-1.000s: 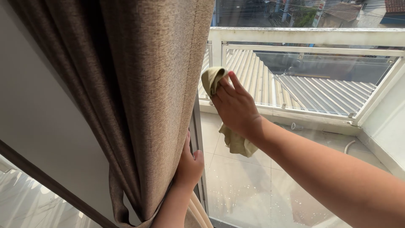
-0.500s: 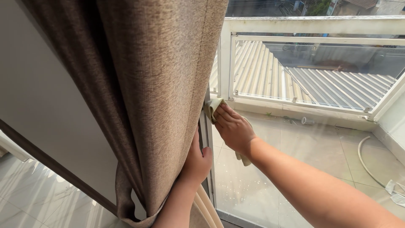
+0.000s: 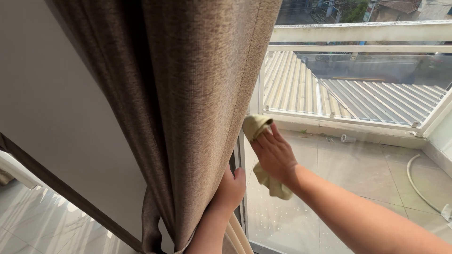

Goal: Cleaning a sliding glass door and its frame with a cloth and cleaning spray.

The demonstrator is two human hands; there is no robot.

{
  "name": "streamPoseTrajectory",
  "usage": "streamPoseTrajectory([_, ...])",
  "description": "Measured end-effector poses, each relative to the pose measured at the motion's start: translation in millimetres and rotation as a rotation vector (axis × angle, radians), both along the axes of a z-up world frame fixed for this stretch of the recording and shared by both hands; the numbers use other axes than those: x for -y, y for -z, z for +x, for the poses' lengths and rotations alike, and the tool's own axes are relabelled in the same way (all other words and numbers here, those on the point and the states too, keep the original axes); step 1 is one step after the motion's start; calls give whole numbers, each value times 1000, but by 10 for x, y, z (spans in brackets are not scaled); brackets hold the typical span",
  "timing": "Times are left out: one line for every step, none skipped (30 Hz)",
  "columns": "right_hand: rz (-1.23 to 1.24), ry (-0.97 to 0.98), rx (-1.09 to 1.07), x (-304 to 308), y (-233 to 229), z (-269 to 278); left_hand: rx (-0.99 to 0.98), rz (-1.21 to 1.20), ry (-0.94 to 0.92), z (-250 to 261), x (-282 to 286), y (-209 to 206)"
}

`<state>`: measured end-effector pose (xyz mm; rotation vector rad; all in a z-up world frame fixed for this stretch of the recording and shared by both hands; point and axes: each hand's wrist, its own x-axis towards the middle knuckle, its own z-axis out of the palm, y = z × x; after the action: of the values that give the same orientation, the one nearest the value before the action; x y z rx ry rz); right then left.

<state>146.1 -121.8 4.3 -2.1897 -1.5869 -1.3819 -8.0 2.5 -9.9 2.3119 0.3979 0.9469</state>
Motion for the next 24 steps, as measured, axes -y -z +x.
streamPoseTrajectory([-2, 6, -2, -84, -283, -43, -2, -2, 6, 2, 2, -11])
streamPoseTrajectory([17, 45, -54, -169, -567, -83, -40, -36, -32, 4, 6, -24])
streamPoseTrajectory([40, 82, -103, -266, -863, -112, -76, -68, -71, 17, -2, -47])
streamPoseTrajectory([39, 86, -102, -332, -956, -141, -75, -68, -67, 47, -6, -15])
streamPoseTrajectory([167, -6, -127, -412, -1042, -174, 28, -41, -46, 68, -26, 15])
streamPoseTrajectory([294, -99, -151, -493, -1130, -205, 131, -14, -24, 91, -46, 46])
streamPoseTrajectory([298, -95, -153, -561, -1108, -274, 128, -11, -20, 98, -67, 99])
streamPoseTrajectory([380, -192, -177, -631, -1087, -340, 135, -20, -10, 107, -90, 153])
streamPoseTrajectory([463, -284, -201, -691, -1059, -404, 139, -29, 5, 117, -108, 210])
streamPoseTrajectory([469, -276, -205, -722, -936, -498, 133, -25, 14, 41, -80, 62])
streamPoseTrajectory([500, -292, -305, -741, -808, -588, 117, -172, 70, -28, -37, -80])
streamPoseTrajectory([531, -308, -406, -763, -681, -679, 99, -319, 126, -96, 5, -221])
streamPoseTrajectory([534, -301, -407, -717, -519, -742, 94, -319, 132, -118, -8, -187])
streamPoseTrajectory([569, -320, -549, -673, -359, -810, 138, -175, 114, -143, -23, -155])
streamPoseTrajectory([601, -342, -689, -641, -204, -872, 185, -30, 94, -162, -45, -124])
streamPoseTrajectory([604, -340, -687, -620, 39, -830, 184, -28, 98, -125, -72, -128])
streamPoseTrajectory([554, -274, -804, -593, 290, -816, 207, -126, 134, -114, -91, -125])
streamPoseTrajectory([501, -207, -919, -565, 541, -810, 230, -224, 170, -109, -109, -122])
streamPoseTrajectory([499, -206, -919, -534, 593, -843, 230, -226, 170, -116, -87, -150])
streamPoseTrajectory([512, -209, -983, -501, 642, -880, 229, -201, 152, -127, -64, -180])
streamPoseTrajectory([529, -212, -1045, -478, 678, -908, 230, -173, 137, -129, -51, -225])
streamPoseTrajectory([530, -212, -1042, -508, 585, -926, 232, -172, 139, -94, -82, -127])
streamPoseTrajectory([586, -238, -1091, -527, 492, -934, 151, -229, 92, -47, -105, -28])
streamPoseTrajectory([642, -264, -1139, -545, 399, -943, 70, -284, 46, 2, -127, 72])
